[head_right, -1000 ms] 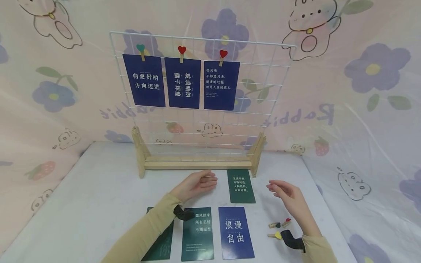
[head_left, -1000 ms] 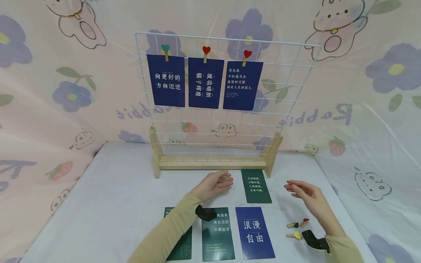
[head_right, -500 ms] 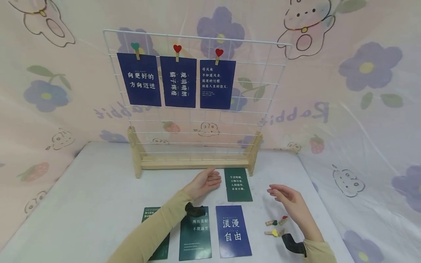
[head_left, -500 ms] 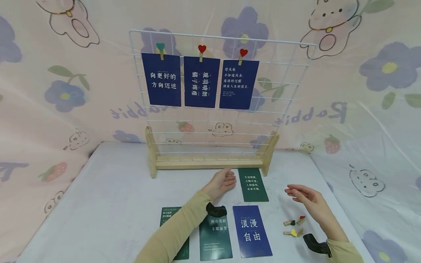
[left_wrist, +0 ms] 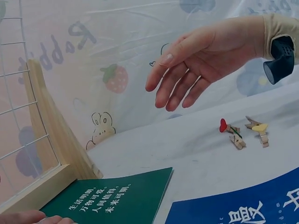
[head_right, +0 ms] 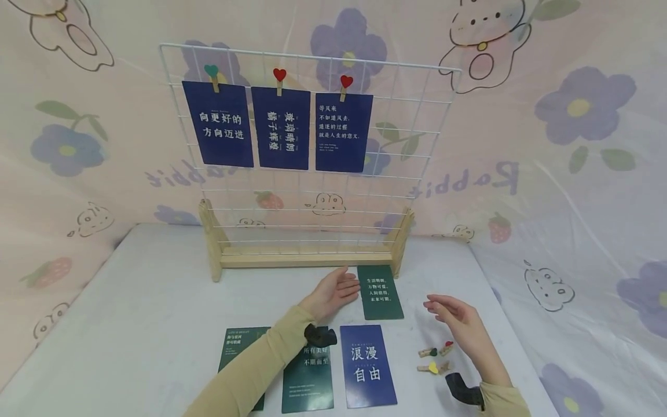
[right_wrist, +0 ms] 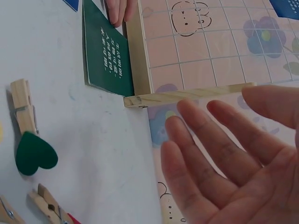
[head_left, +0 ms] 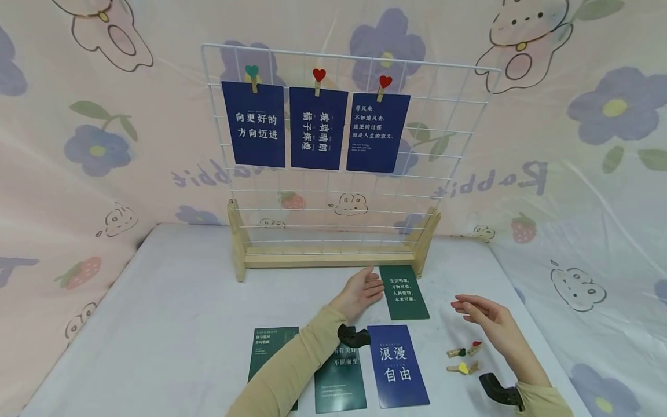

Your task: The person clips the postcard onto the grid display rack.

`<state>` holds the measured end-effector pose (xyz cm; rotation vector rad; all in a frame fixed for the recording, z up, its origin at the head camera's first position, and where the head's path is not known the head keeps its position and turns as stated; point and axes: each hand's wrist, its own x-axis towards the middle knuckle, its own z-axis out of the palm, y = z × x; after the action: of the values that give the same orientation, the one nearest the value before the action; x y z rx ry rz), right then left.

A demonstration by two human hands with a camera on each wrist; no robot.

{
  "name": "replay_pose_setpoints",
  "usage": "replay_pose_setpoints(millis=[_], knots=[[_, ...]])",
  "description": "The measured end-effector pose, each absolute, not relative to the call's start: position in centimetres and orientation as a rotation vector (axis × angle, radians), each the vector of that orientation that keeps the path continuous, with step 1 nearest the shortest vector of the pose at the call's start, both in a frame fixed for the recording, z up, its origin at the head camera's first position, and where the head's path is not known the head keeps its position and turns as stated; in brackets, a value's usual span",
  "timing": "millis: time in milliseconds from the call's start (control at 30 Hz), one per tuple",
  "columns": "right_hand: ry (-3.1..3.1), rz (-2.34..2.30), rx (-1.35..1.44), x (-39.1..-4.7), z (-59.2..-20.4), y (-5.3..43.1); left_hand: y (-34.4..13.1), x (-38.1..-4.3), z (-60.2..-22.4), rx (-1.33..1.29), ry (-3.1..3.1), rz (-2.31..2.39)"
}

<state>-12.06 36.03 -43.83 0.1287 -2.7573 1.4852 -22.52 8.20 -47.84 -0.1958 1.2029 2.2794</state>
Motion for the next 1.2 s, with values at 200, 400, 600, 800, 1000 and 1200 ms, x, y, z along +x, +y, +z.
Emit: replay_pose_setpoints(millis=[200,400,600,800,1000,1200], knots=[[-2.723,1.527,0.168,-11.9,-44.0,36.1,8.5,-22.5,-48.0,-0.209,1.22,2.29],[-2.738,1.491,0.126,-11.8,-44.0,36.3,8.7,-22.5,-48.2,-0.199,1.242,2.288],[-2.741,1.446,0.066,-11.4,-43.8,36.8,8.7,-22.5,-48.5,-0.195,1.279,2.29],[-2.781,1.425,-0.014,-11.1,-44.0,37.5,8.6,-22.4,-48.5,-0.191,1.333,2.297],[-2.773,1.457,-0.037,-10.8,-44.1,37.9,8.6,-22.3,-48.1,-0.178,1.432,2.255],[-2.789,1.485,-0.069,-10.4,-44.3,38.3,9.1,-23.0,-47.7,-0.164,1.541,2.206]])
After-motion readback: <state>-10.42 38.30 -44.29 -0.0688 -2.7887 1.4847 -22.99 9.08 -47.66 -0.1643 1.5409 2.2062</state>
